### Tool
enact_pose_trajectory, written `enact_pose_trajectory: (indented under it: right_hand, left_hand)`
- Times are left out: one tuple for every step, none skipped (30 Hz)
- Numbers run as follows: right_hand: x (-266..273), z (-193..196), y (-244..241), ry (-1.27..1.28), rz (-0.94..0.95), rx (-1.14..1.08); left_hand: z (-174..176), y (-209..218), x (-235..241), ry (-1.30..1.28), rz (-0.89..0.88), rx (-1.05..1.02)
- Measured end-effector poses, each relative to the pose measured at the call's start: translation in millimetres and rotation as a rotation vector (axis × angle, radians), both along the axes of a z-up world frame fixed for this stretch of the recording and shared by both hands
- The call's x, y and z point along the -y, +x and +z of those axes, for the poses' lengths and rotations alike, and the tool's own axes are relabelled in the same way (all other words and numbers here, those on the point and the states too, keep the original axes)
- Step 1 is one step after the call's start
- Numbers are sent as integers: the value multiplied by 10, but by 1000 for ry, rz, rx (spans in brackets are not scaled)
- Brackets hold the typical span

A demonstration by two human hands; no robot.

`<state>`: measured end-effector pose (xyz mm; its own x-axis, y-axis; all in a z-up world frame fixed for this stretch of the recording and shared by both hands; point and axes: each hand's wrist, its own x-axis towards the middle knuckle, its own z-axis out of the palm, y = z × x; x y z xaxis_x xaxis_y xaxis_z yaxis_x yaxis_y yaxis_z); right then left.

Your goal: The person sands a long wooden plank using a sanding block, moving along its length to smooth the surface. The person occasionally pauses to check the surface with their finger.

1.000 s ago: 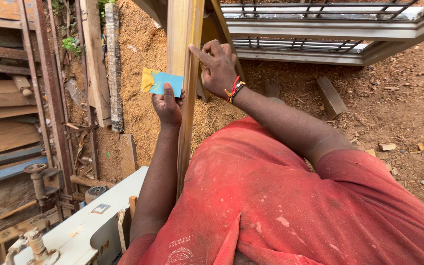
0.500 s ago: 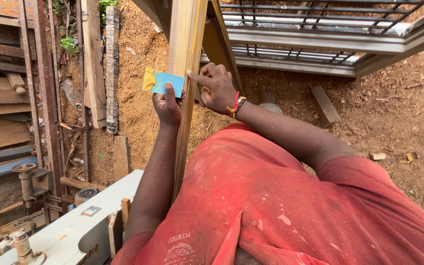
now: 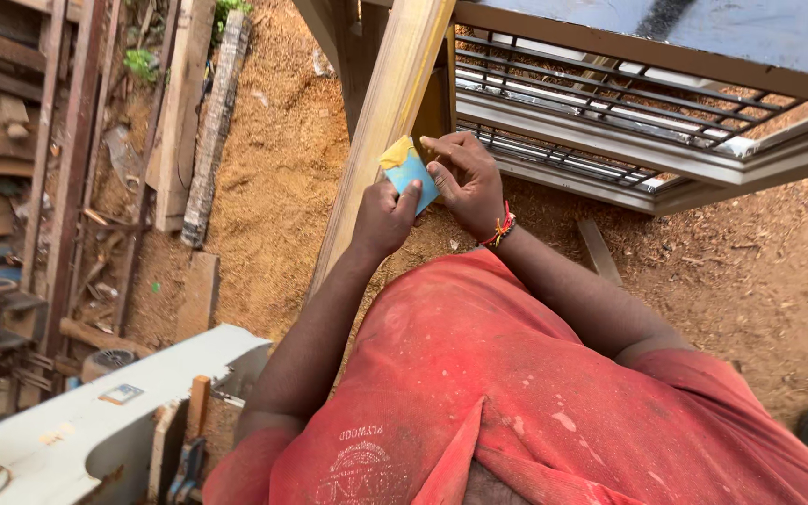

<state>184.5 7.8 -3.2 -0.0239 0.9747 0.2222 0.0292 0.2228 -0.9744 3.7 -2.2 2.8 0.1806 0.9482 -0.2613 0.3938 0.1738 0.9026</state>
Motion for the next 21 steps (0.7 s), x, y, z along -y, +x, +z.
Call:
enact_pose_trajectory:
  right_hand:
    - [18,40,-7,84,-26,99]
    - [18,78,-22,173,-57,195]
    - [15,111,-36,262,-87,289]
    - [2,136,-40,257,-89,304]
    - [-14,153,-32,252,-92,319]
    - [-24,163,-26,246,-94,335]
    - [-37,166,-13,274,-91,381]
    - [-40,164,-7,301,-89,426]
    - [-42,157,-7,328,-87,471]
    - [-42,145,-4,330,-83,481]
    - [-41,131,-6,332,-78,491]
    - [-42,116,-14,334,-74,501]
    - [-36,102,-27,313,-67,493]
    - [-23,86,-56,292,-61,483]
    - [-13,69,-80,270,-55,474]
    - [1,50,-102,256,-45,440]
    - [14,28,-120,242,-35,406]
    - [21,5,-129,229,-27,372]
    - [31,-21,-135,110,10,262]
    - [39,-52,-141,-11,44,151]
    - [39,-89,-144,-130,79,40]
  left_hand:
    - [28,39,0,15,-2,-30]
    - [63,62,-17,32,-8,-63]
    - [103,81,-18,-9,-7,-42]
    - [140,100,-33,-48,-11,-22]
    - [175,117,-48,-87,-15,-1]
    - [210,132,-57,-93,-19,-28]
    - [241,143,-66,-99,-22,-54]
    - [271,145,-70,-106,-27,-81]
    - [297,140,-74,-116,-37,-130]
    - [314,140,-75,-126,-48,-177]
    - [324,141,-76,-136,-59,-224]
    - [327,141,-81,-120,-69,-263]
    - [321,140,-85,-104,-80,-302]
    - [310,131,-88,-88,-90,-344]
    - [288,125,-90,-56,-88,-371]
    - [255,120,-88,-25,-86,-399]
    - [213,112,-83,6,-84,-426]
    - [167,96,-81,24,-88,-457]
    - [114,79,-79,43,-92,-487]
    - [57,52,-80,62,-100,-518]
    - [0,-1,-71,36,-7,-420]
